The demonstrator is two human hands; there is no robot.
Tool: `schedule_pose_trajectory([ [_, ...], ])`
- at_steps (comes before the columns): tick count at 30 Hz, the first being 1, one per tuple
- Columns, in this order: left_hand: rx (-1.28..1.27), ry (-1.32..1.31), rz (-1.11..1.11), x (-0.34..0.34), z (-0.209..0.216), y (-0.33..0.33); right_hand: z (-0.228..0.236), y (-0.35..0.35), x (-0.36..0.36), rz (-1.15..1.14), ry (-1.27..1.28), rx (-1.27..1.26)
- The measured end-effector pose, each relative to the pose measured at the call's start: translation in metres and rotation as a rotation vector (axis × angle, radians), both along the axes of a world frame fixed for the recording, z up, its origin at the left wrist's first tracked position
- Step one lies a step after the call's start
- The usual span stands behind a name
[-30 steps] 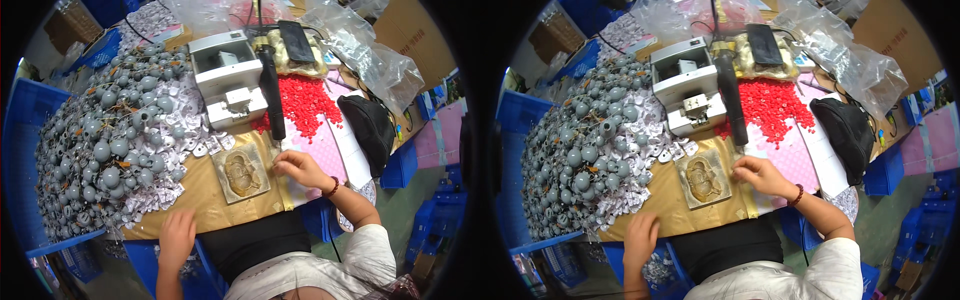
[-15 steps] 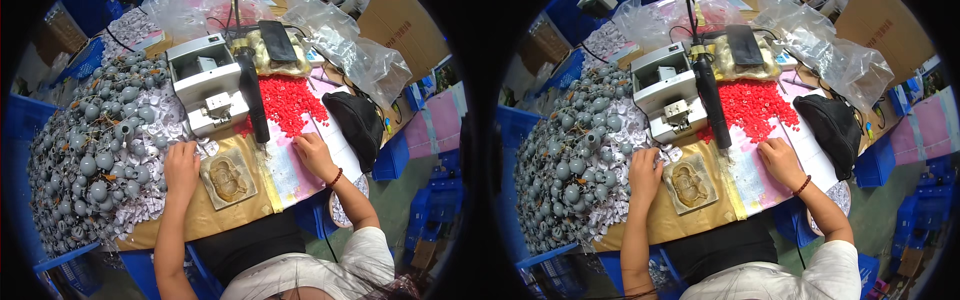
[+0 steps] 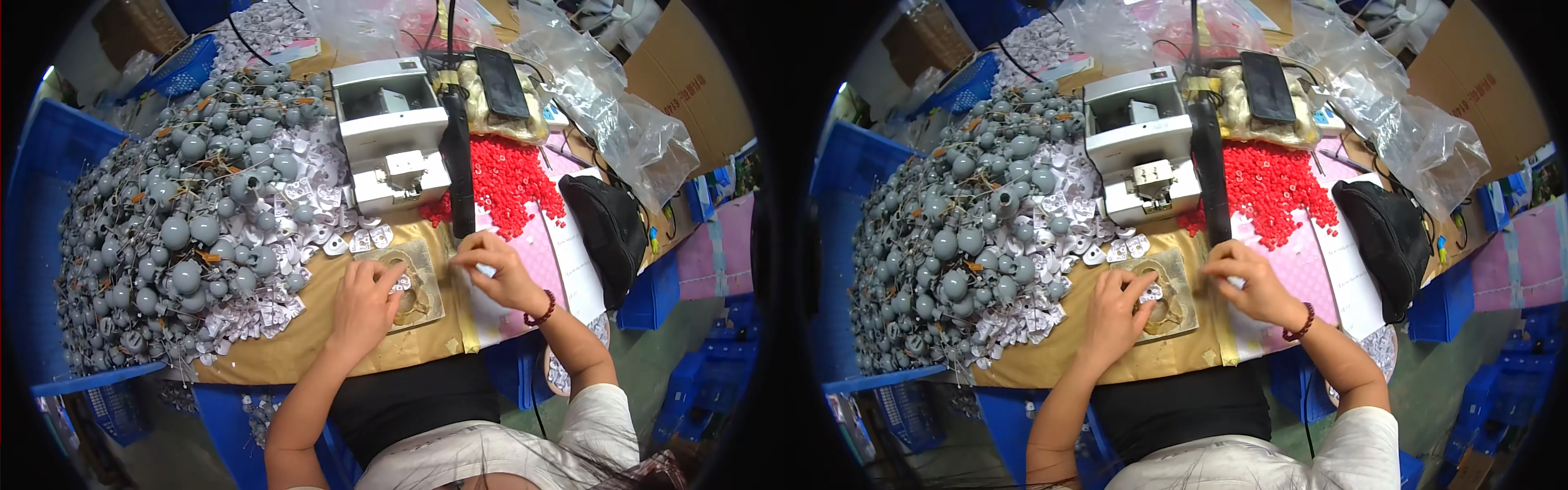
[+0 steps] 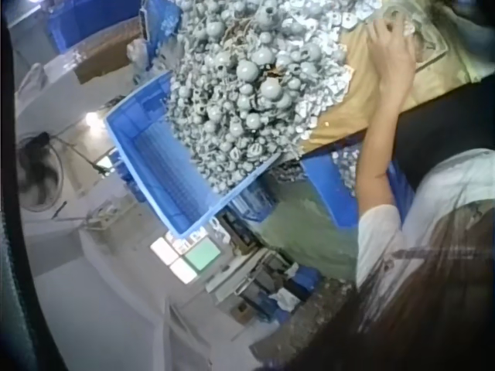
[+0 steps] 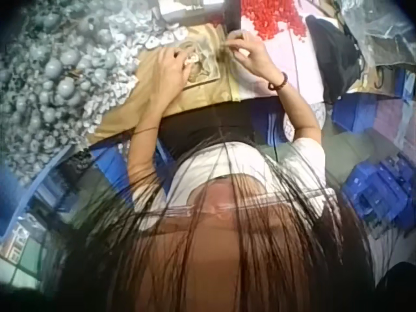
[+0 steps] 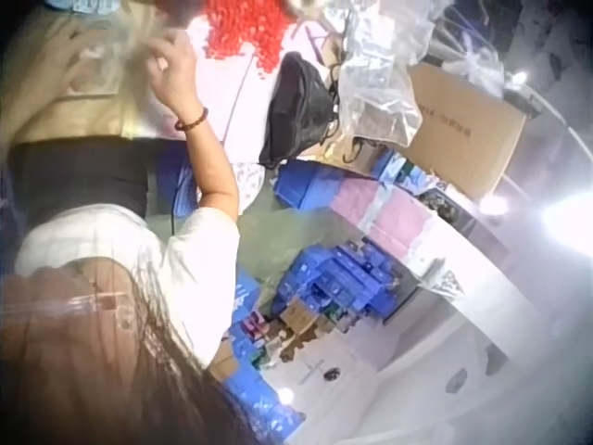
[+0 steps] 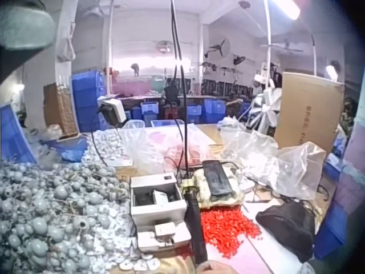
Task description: Assembling small plastic balls with internal components using a pneumatic tool at a factory workbench.
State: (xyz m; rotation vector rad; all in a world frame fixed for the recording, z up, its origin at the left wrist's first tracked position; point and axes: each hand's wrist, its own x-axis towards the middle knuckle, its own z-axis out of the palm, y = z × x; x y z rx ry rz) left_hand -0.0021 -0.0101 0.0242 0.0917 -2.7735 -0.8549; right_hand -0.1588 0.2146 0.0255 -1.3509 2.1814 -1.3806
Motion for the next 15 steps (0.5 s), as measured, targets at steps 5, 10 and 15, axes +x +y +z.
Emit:
schedule_pose_trajectory([
  [5,0.143,0.058,0.065,0.005,0.012,-0.004,-0.011,-0.048,0.024,0.149,0.148,-0.099],
  [10,-0.155,0.27,0.252,-0.001,0.047,-0.047,-0.025,-0.069,0.027,0.217,0.572,-0.101],
  [15,-0.504,0.364,0.488,-0.011,0.083,-0.09,-0.032,-0.067,0.028,0.232,0.661,-0.086],
])
